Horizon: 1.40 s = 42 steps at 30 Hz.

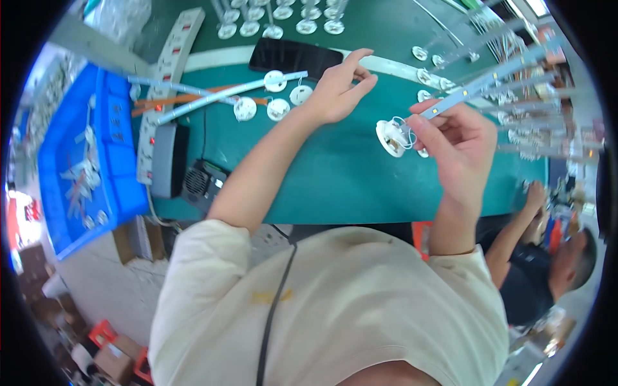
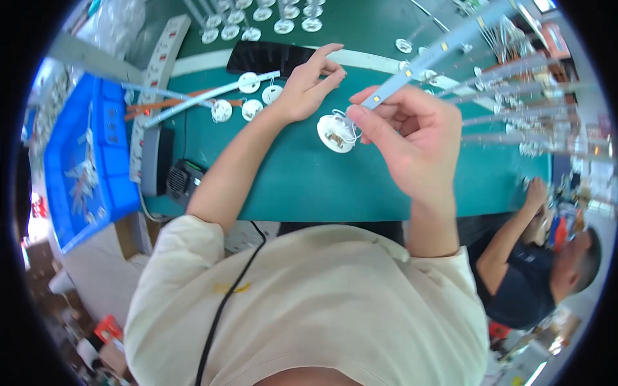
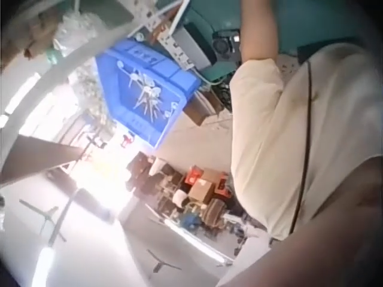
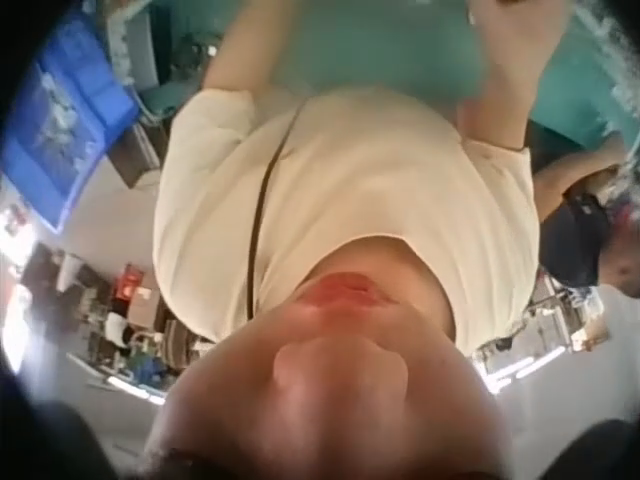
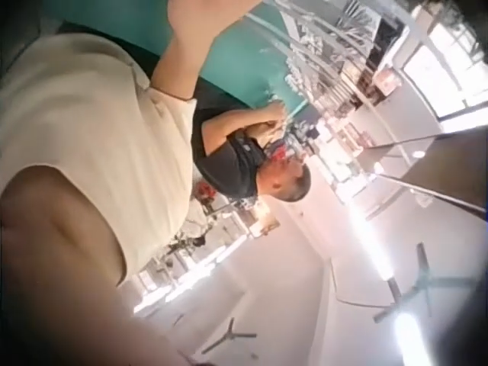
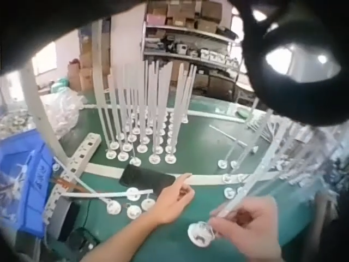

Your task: Manually attaching small components to LED strips at a factory workstation.

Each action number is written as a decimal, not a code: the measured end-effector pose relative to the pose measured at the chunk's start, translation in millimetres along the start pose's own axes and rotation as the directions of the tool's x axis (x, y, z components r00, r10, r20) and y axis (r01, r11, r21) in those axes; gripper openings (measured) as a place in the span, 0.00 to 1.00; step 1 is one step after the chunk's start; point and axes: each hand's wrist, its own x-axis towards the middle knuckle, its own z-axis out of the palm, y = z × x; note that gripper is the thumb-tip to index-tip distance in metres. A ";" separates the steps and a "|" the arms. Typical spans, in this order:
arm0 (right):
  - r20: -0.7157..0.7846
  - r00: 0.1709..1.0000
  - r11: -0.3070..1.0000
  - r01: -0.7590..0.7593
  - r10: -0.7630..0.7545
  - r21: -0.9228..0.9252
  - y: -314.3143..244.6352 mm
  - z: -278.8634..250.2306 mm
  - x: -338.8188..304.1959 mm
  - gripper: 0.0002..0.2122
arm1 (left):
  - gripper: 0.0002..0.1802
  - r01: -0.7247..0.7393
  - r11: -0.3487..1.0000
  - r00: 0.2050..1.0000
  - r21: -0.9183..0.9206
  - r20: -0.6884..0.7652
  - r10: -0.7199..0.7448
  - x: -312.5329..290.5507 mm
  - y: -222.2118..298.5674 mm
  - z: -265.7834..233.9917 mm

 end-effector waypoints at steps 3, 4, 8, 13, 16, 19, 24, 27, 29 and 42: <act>-0.005 1.000 0.996 -0.030 0.030 0.085 -19.5 -15.5 -7.1 0.06 | 0.28 -0.020 0.999 1.000 0.047 -0.013 0.021 0.2 5.4 7.8; 0.047 0.997 0.991 -0.062 0.057 0.116 -23.8 -21.3 -9.7 0.06 | 0.28 -0.045 0.997 0.999 0.059 0.028 0.044 -0.2 4.7 9.3; -0.016 1.000 0.994 0.004 -0.002 0.111 -29.1 -32.8 -27.4 0.07 | 0.27 -0.031 0.991 0.999 0.130 -0.022 0.034 -1.0 -4.6 6.4; -0.405 0.821 0.915 0.358 -0.404 -0.186 -22.4 -77.2 -58.5 0.06 | 0.21 0.077 0.996 0.996 0.041 0.032 -0.079 1.2 -5.3 2.6; -0.660 0.306 0.718 0.431 -0.686 -0.546 7.8 -138.4 -64.2 0.07 | 0.19 0.080 0.996 0.994 0.034 0.067 -0.082 -0.6 -1.7 3.2; -0.731 0.229 0.764 0.125 -0.643 -0.633 55.6 -188.7 -59.9 0.06 | 0.16 0.052 0.998 0.995 0.046 0.081 -0.056 -1.6 -5.4 4.0; -0.720 0.565 0.802 -0.159 -0.404 -0.575 177.4 -219.6 -41.2 0.06 | 0.14 0.074 0.997 0.993 -0.004 0.095 -0.073 -0.3 -5.9 6.0; -0.663 0.661 0.831 -0.107 -0.351 -0.546 210.1 -212.5 -8.6 0.08 | 0.14 0.061 0.998 0.992 0.022 0.107 -0.063 -2.0 -5.7 4.4; -0.636 0.682 0.796 -0.130 -0.361 -0.591 218.5 -215.2 11.2 0.08 | 0.14 0.062 0.998 0.992 0.027 0.109 -0.064 -1.0 -4.1 4.8; -0.545 0.786 0.731 -0.185 -0.292 -0.657 220.1 -195.9 28.5 0.13 | 0.15 0.035 0.993 0.995 0.117 0.087 -0.045 -0.7 11.7 8.3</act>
